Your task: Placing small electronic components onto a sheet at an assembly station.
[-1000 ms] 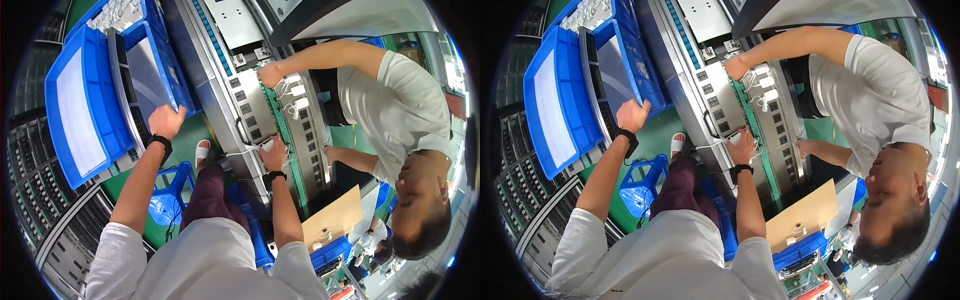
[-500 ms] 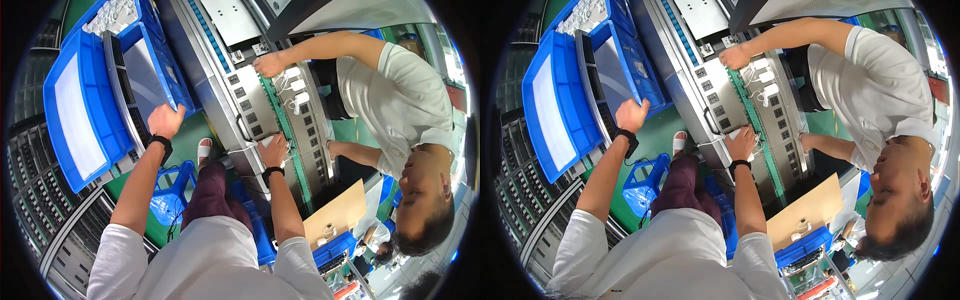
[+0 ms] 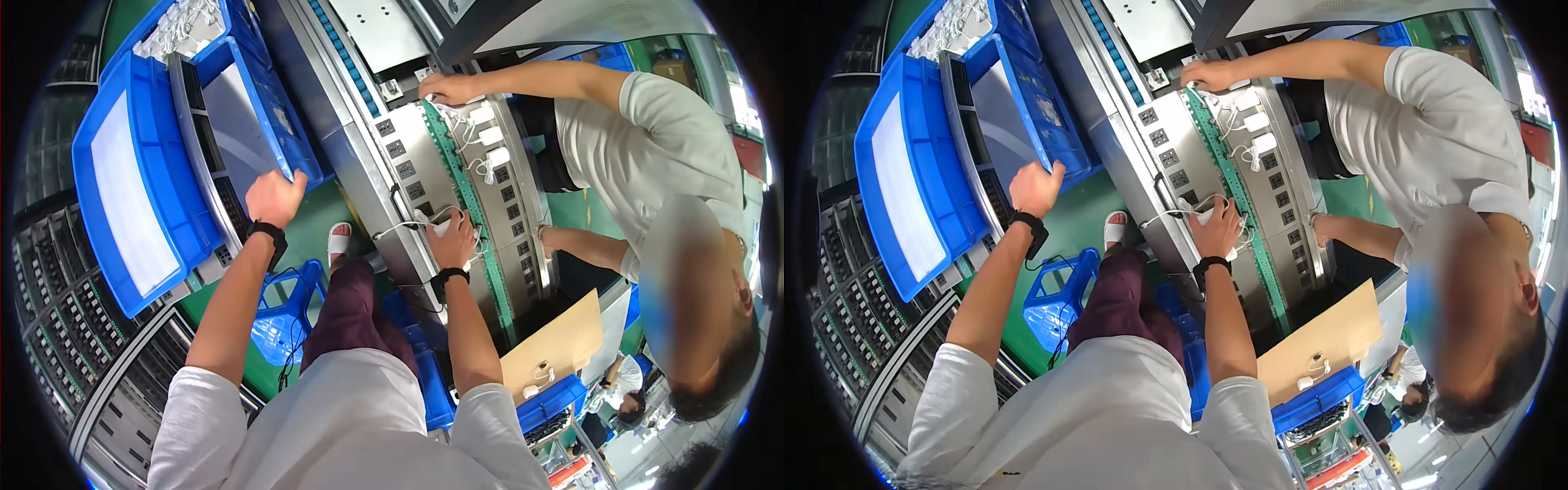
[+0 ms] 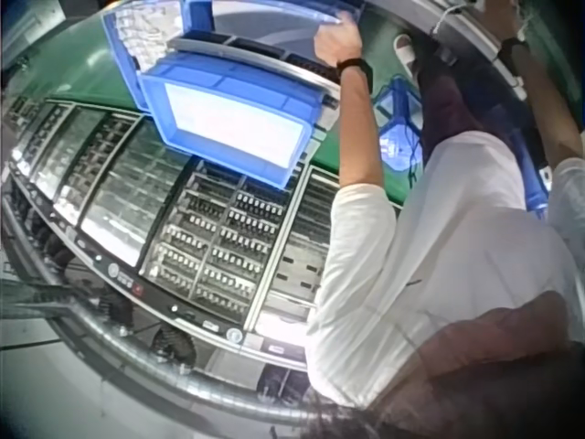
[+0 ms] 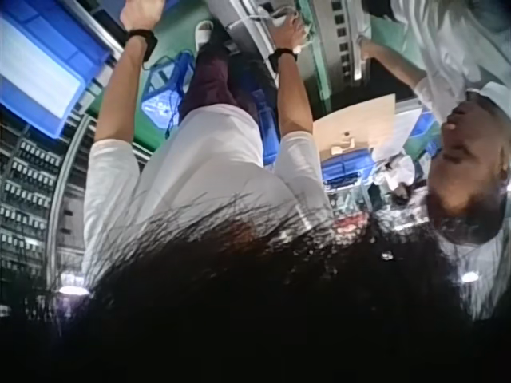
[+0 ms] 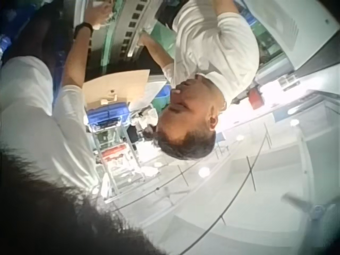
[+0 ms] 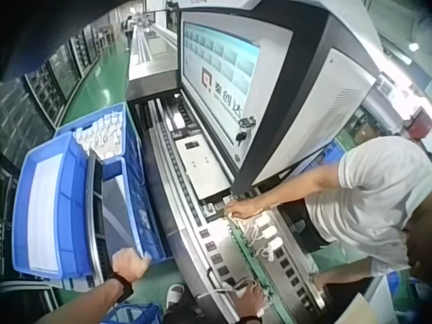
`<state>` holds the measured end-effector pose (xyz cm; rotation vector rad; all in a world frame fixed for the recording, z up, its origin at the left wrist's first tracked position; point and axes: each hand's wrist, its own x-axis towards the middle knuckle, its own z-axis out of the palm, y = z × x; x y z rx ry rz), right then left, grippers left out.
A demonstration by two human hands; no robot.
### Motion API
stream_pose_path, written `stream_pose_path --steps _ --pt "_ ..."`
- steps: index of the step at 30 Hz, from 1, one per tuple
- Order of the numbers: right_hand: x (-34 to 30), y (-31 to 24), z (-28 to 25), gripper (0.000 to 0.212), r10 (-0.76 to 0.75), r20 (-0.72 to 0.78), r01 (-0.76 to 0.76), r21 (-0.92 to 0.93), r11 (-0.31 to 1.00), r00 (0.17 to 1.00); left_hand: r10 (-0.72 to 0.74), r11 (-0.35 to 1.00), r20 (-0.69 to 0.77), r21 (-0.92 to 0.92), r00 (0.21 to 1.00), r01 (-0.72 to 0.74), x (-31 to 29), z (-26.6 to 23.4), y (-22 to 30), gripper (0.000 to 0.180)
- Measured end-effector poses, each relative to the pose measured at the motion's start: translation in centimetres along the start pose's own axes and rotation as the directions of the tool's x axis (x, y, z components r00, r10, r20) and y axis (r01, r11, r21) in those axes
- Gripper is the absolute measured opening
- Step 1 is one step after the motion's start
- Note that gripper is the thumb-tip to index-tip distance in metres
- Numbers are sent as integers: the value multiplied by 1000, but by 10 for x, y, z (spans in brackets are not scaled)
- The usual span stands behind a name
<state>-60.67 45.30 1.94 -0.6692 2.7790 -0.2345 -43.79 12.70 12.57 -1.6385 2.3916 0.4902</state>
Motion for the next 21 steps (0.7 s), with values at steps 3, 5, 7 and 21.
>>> stream_pose_path --steps 3,5,7,21 --pt "1 1 2 75 9 -18 -9 22 1000 1000 4 1000 -9 -19 1000 -4 0 -1 1 47" --pt "1 2 2 75 1 -24 -1 10 1000 1000 -10 1000 1 12 1000 10 0 -2 2 47" --pt "-2 2 -1 77 -15 -29 14 -23 1000 999 -16 999 3 30 1000 15 -1 0 1 47" --pt "-20 -64 28 17 -642 -36 643 64 763 766 10 1000 -38 2 999 -10 -1 0 -1 49"
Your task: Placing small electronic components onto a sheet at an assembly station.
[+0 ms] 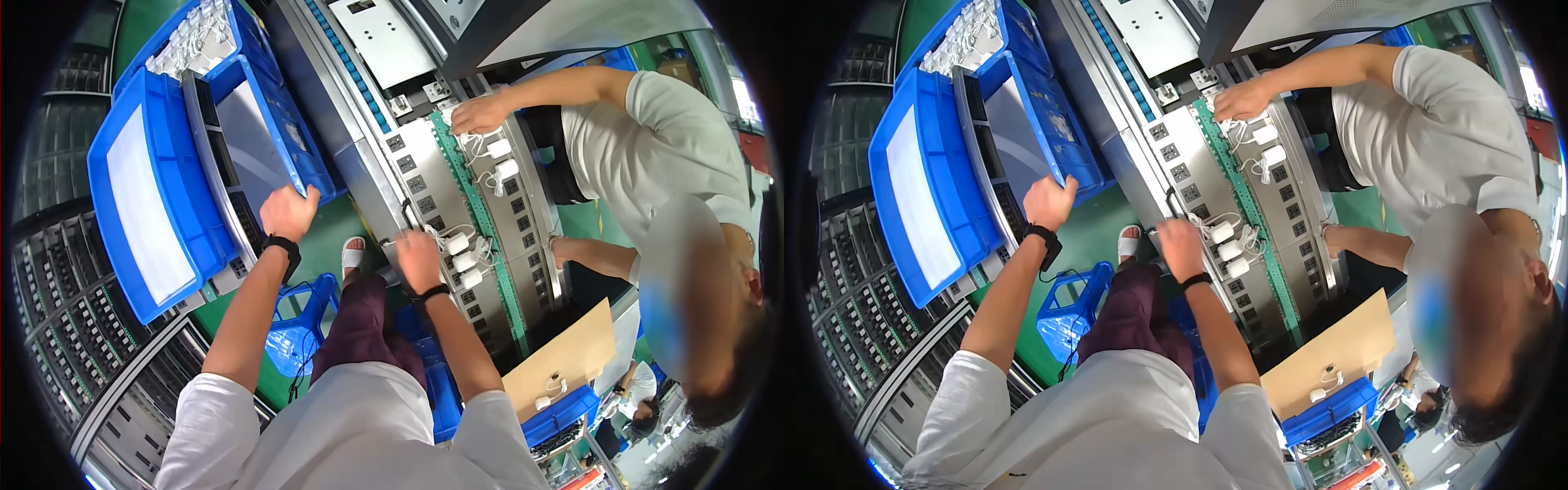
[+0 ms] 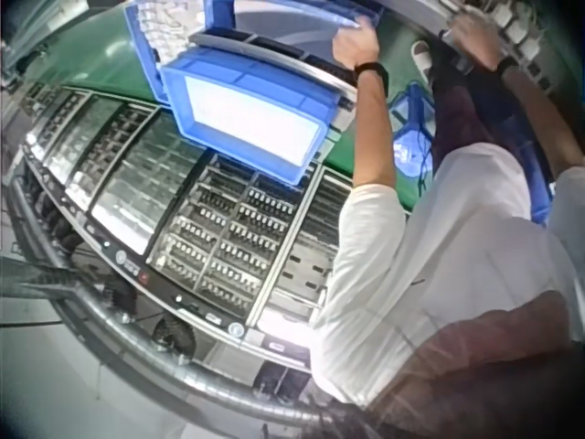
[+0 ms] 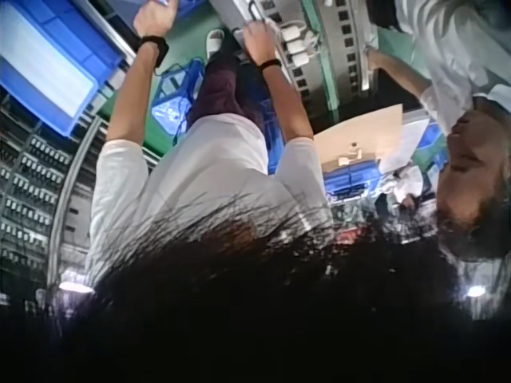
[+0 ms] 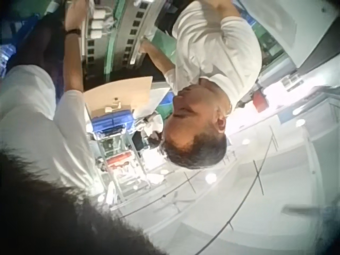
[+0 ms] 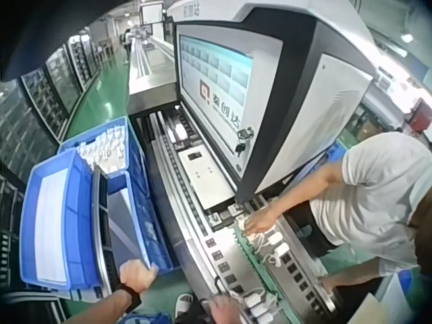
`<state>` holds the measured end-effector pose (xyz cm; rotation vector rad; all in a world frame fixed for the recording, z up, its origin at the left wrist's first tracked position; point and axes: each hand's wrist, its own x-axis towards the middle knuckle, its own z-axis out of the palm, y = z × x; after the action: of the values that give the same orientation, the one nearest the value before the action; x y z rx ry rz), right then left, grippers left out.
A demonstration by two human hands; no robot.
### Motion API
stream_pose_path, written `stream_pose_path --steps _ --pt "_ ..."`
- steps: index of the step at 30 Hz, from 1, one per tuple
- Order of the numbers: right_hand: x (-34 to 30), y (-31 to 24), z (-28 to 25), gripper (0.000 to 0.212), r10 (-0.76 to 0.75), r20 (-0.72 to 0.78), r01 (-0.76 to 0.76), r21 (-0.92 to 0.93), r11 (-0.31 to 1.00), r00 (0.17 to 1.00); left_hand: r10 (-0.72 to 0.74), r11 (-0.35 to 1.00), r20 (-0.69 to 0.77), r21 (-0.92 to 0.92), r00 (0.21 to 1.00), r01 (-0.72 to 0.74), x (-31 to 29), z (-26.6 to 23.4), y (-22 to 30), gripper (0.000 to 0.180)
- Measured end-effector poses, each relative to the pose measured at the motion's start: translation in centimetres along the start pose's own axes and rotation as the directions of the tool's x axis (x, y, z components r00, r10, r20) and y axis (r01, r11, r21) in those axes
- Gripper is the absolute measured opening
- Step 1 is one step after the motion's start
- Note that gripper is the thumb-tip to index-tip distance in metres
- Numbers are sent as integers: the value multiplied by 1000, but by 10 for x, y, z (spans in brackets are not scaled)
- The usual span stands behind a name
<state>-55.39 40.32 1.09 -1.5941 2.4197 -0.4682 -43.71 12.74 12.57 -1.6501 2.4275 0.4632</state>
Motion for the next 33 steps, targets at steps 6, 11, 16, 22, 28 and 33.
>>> stream_pose_path --steps 6,11,16,22,28,33 --pt "13 -11 57 17 -43 258 103 -221 970 965 10 999 -14 44 1000 -9 -3 1 0 48" --pt "31 -16 38 18 172 267 -198 73 977 948 18 1000 -12 1 1000 -18 -5 -2 9 48" --pt "61 -18 -52 20 486 -94 -381 500 778 869 2 1000 4 6 1000 -2 -1 -2 3 47" --pt "32 80 -110 25 642 -207 -538 392 746 738 -4 1000 20 13 1000 3 -6 -13 8 47" --pt "-30 152 -58 27 775 -13 -773 62 631 632 15 1000 -9 -9 1000 -15 -4 -2 2 50" --pt "-30 147 -48 29 811 -48 -807 81 585 583 0 1000 -3 24 1000 0 -5 -2 3 52"
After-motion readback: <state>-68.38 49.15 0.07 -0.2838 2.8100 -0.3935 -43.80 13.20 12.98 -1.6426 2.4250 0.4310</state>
